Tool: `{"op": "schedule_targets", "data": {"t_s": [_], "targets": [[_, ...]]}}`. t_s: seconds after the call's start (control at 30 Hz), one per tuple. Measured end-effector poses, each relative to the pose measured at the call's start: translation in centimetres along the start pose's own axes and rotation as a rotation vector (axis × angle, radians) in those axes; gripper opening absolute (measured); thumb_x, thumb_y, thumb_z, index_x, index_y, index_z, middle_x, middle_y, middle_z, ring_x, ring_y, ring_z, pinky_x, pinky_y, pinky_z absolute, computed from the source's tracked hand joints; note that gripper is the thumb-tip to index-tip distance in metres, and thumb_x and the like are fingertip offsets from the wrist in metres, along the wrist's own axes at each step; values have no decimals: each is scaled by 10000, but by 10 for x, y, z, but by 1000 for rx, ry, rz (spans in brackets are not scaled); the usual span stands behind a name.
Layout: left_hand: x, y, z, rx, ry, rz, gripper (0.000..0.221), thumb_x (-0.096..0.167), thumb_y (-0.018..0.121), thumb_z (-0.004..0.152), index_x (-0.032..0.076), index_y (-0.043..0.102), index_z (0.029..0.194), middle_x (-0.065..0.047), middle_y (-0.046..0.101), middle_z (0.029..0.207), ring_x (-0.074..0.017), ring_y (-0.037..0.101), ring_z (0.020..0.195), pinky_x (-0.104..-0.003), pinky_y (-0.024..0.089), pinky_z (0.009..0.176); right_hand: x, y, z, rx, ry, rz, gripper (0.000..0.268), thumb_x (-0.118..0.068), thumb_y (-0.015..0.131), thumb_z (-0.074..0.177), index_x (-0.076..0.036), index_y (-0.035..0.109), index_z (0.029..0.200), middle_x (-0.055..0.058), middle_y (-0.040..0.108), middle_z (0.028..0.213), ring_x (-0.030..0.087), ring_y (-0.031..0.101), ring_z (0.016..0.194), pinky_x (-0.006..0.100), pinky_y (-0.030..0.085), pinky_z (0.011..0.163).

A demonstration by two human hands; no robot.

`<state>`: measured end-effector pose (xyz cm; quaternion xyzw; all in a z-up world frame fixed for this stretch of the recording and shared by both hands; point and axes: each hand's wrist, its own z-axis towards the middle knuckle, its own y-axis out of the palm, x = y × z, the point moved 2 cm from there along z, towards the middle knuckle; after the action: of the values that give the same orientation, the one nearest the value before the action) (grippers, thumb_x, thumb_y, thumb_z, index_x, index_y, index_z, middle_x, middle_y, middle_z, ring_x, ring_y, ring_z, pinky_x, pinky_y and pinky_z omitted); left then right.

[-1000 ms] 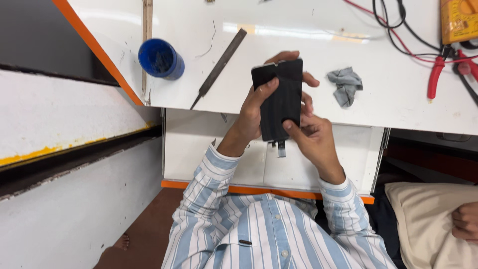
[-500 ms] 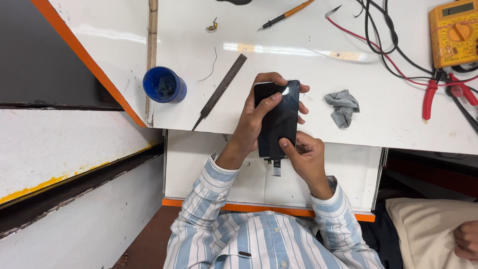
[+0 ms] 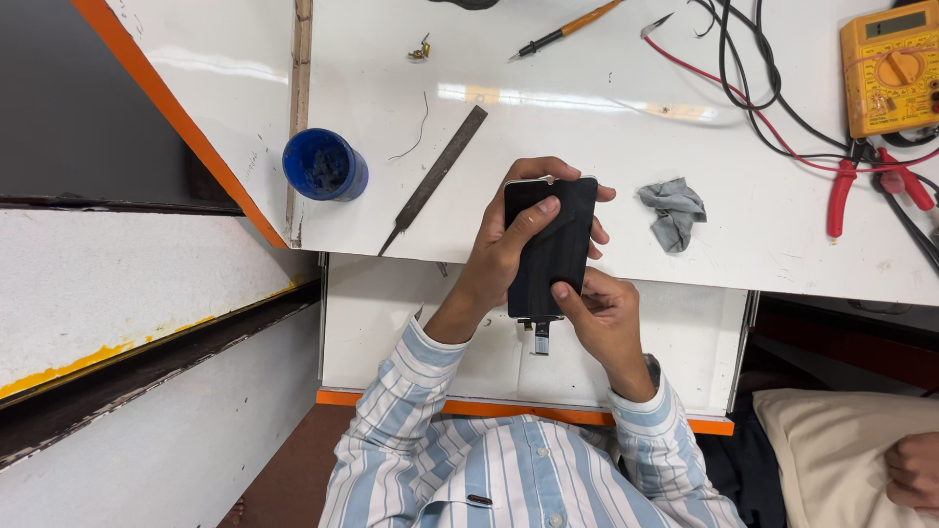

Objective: The person works on a smartphone screen assembly, peeling off a protective film, applying adhesive tape to the connector area, and using a precision tool to scrape or clean the edges. The screen is handled and repositioned multiple times during the process.

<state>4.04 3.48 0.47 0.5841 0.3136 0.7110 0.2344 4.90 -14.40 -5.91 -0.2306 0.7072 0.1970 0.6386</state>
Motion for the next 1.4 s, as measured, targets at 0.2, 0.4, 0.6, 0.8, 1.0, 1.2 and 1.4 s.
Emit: {"op": "schedule_targets", "data": {"t_s": [0.2, 0.4, 0.6, 0.8, 1.0, 1.2, 1.4], "targets": [[-2, 5, -10, -29, 25, 14, 257, 196, 560, 1081, 93, 525, 1313, -304, 659, 1221, -308, 748, 931, -443, 668, 817, -8, -3, -9, 7, -80, -10, 174, -162, 714, 964, 11, 701, 952, 68, 727, 774, 67, 675, 684, 178, 510, 583], [0, 10, -18, -42, 41, 53, 259, 231, 566, 1094, 98, 529, 1314, -300, 663, 1245, -320, 749, 956, -445, 670, 810, -6, -3, -17, 40, -75, -49, 188, -173, 723, 945, 8, 718, 897, 68, 704, 684, 51, 584, 548, 160, 389, 487], [2, 14, -20, -50, 46, 97, 270, 248, 561, 1096, 111, 534, 1327, -281, 678, 1255, -319, 756, 950, -451, 676, 824, -7, -2, -21, 60, -103, -60, 204, -194, 729, 954, -3, 714, 885, 49, 696, 682, 32, 565, 543, 160, 363, 479], [1, 16, -21, -117, 36, 64, 413, 432, 430, 1096, 136, 512, 1372, -290, 627, 1339, -320, 733, 1026, -449, 670, 868, -3, -2, -25, 84, -67, -10, 235, -237, 726, 967, -10, 722, 903, 2, 635, 634, 1, 472, 527, 163, 299, 482], [-13, 13, -23, -125, 5, -133, 547, 574, 254, 1109, 146, 538, 1297, -325, 546, 1366, -314, 701, 1095, -412, 662, 817, 8, -3, -29, 87, -49, -30, 305, -275, 733, 957, -41, 668, 772, -46, 538, 547, -3, 415, 487, 174, 251, 469], [-24, 6, -28, -49, -58, -254, 512, 582, 274, 1114, 148, 531, 1198, -306, 529, 1338, -257, 688, 1030, -362, 650, 786, 18, -3, -32, 72, -39, 21, 318, -281, 738, 965, -51, 654, 761, -60, 527, 570, -3, 398, 509, 178, 254, 479], [-33, 2, -26, -39, -18, -378, 517, 583, 274, 1171, 121, 505, 1182, -282, 531, 1295, -259, 685, 994, -354, 643, 758, 14, 1, -30, 80, 74, 21, 264, -269, 714, 946, -13, 703, 883, -51, 570, 594, -5, 414, 498, 173, 256, 451]]}}
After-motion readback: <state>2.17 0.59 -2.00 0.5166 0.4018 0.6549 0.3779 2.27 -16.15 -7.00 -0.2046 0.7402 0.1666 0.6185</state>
